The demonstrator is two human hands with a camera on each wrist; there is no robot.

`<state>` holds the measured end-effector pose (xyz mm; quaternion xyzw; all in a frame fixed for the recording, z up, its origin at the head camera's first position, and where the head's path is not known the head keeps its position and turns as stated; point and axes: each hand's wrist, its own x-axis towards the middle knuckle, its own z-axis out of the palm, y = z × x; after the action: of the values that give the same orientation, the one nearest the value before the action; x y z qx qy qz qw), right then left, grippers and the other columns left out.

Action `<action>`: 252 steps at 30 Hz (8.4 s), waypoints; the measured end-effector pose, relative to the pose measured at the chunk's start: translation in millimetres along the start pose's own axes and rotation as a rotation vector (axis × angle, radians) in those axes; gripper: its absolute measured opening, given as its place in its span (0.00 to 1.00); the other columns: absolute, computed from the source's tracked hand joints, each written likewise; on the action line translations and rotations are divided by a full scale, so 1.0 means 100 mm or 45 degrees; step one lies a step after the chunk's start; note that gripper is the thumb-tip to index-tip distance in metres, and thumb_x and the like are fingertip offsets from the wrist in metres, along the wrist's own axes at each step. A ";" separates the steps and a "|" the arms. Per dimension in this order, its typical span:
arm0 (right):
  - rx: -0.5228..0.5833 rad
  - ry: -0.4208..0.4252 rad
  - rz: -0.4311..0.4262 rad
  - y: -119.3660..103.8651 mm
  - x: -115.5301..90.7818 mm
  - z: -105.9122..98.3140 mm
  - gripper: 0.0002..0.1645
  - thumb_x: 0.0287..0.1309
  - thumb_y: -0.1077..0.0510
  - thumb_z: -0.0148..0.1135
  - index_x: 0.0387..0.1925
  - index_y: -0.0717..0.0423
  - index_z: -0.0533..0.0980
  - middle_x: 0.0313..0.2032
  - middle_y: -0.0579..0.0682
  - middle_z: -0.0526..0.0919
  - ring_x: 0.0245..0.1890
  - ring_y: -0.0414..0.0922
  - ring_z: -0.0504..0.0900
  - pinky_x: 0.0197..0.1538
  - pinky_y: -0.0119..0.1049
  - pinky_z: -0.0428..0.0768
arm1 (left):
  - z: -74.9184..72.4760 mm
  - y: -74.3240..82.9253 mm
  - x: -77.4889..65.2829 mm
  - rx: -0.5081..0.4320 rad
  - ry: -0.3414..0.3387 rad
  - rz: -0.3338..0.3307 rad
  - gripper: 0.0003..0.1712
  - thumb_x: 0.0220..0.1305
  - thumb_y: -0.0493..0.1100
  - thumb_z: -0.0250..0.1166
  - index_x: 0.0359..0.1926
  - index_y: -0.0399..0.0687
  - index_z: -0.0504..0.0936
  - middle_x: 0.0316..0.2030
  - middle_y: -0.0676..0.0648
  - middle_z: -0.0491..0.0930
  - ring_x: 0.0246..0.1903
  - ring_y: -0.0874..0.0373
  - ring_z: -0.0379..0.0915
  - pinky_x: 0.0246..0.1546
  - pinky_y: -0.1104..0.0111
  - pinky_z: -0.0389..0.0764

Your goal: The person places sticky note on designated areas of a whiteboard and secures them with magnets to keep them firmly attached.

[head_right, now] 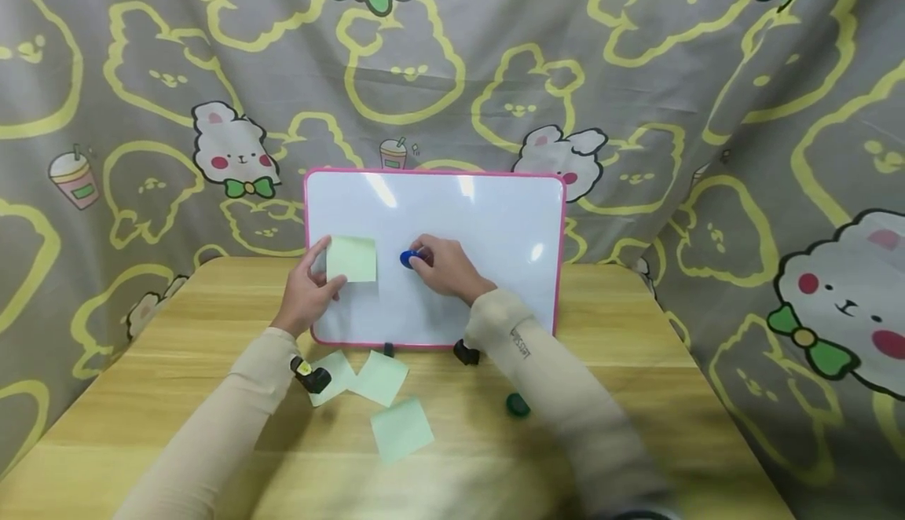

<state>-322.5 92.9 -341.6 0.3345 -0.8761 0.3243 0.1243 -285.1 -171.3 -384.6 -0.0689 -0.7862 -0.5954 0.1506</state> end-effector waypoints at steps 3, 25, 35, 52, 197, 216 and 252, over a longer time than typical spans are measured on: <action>0.003 -0.007 -0.008 -0.03 0.06 0.04 0.09 0.63 0.58 0.61 0.42 0.57 0.79 0.37 0.49 0.82 0.38 0.44 0.78 0.46 0.39 0.79 | 0.00 0.02 0.02 -0.004 0.000 0.022 0.45 0.56 0.30 0.64 0.73 0.55 0.59 0.61 0.39 0.66 0.21 0.58 0.73 0.24 0.67 0.79; 0.028 -0.005 0.016 -0.25 0.48 0.16 0.08 0.65 0.56 0.60 0.44 0.52 0.78 0.38 0.45 0.82 0.38 0.40 0.79 0.43 0.32 0.78 | -0.02 0.18 0.22 0.023 0.018 0.051 0.45 0.56 0.31 0.65 0.73 0.54 0.60 0.64 0.36 0.66 0.23 0.59 0.75 0.24 0.68 0.80; 0.018 0.046 0.025 -0.35 0.64 0.13 0.07 0.64 0.55 0.61 0.42 0.52 0.79 0.35 0.45 0.82 0.35 0.40 0.78 0.42 0.32 0.78 | 0.01 0.24 0.31 0.054 0.014 0.063 0.45 0.57 0.31 0.65 0.73 0.57 0.59 0.70 0.46 0.60 0.30 0.53 0.77 0.25 0.67 0.81; 0.003 0.137 -0.108 -0.46 0.95 0.03 0.07 0.61 0.59 0.64 0.41 0.54 0.81 0.36 0.49 0.85 0.35 0.42 0.81 0.44 0.31 0.78 | 0.04 0.32 0.37 0.109 0.043 0.146 0.45 0.55 0.29 0.64 0.73 0.51 0.60 0.68 0.43 0.60 0.31 0.46 0.76 0.23 0.65 0.82; -0.211 0.042 0.190 0.23 -1.29 -0.56 0.08 0.61 0.55 0.63 0.35 0.57 0.79 0.32 0.48 0.82 0.32 0.45 0.79 0.38 0.42 0.80 | -0.25 -0.17 -0.59 0.551 -0.024 0.036 0.40 0.60 0.41 0.68 0.70 0.40 0.61 0.62 0.33 0.63 0.38 0.43 0.81 0.36 0.57 0.83; -0.127 -0.078 0.267 0.39 -1.85 -0.32 0.03 0.59 0.58 0.66 0.30 0.50 0.78 0.28 0.40 0.79 0.29 0.37 0.77 0.33 0.34 0.79 | -0.39 -0.27 -0.98 0.872 -0.138 -0.140 0.33 0.62 0.48 0.65 0.64 0.39 0.67 0.51 0.34 0.72 0.41 0.44 0.75 0.41 0.49 0.77; -0.031 -0.427 0.245 0.56 -2.32 -0.17 0.19 0.49 0.46 0.73 0.38 0.52 0.79 0.25 0.38 0.70 0.26 0.35 0.68 0.28 0.29 0.70 | -0.35 -0.31 -1.27 0.951 -0.464 -0.325 0.27 0.58 0.44 0.65 0.08 0.50 0.62 0.07 0.57 0.56 0.11 0.63 0.52 0.15 0.73 0.57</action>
<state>-187.5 252.8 -456.8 0.2972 -0.9163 0.2636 -0.0511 -168.8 -204.5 -444.8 -0.0159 -0.9636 -0.2621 -0.0508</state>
